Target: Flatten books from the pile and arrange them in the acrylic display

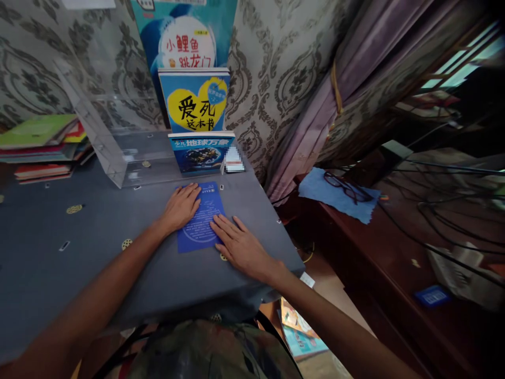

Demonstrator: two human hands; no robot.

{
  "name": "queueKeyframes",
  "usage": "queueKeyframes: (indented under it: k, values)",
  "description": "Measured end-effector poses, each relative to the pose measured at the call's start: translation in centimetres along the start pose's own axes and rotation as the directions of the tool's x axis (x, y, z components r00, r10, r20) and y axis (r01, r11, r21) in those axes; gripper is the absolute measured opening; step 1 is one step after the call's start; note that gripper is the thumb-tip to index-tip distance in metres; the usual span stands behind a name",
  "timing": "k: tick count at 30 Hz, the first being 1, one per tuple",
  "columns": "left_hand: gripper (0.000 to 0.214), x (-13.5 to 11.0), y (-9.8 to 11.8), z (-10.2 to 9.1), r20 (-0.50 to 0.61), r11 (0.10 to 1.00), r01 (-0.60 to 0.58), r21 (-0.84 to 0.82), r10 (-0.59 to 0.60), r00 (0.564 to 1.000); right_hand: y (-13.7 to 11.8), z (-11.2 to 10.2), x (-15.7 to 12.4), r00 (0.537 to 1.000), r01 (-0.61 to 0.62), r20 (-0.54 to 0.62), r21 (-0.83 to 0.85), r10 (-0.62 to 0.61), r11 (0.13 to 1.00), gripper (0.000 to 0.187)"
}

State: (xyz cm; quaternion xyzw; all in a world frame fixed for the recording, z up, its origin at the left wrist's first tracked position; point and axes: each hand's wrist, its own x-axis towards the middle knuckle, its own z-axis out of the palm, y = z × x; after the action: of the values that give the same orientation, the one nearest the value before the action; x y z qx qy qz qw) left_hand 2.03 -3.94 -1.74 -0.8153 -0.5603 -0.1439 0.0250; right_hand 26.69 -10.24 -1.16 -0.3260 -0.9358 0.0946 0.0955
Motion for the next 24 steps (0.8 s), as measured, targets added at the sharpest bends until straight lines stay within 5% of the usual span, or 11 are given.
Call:
queueKeyframes:
  k: [5, 12, 24]
  values:
    - [0.049, 0.0, 0.2, -0.1, 0.022, 1.000, 0.005, 0.004, -0.005, 1.000, -1.6, -0.3, -0.7, 0.990, 0.122, 0.065, 0.035, -0.124, 0.992, 0.054]
    - [0.048, 0.0, 0.0, 0.1, -0.011, 1.000, -0.012, -0.005, 0.012, 1.000, -3.4, -0.8, 2.7, 0.931, 0.317, 0.134, 0.171, -0.341, 0.933, 0.052]
    - [0.048, 0.0, -0.4, 0.5, -0.013, 0.999, -0.016, -0.033, 0.015, 1.000, 2.1, -0.3, 7.2, 0.945, 0.278, -0.025, 0.589, -0.326, 0.759, 0.030]
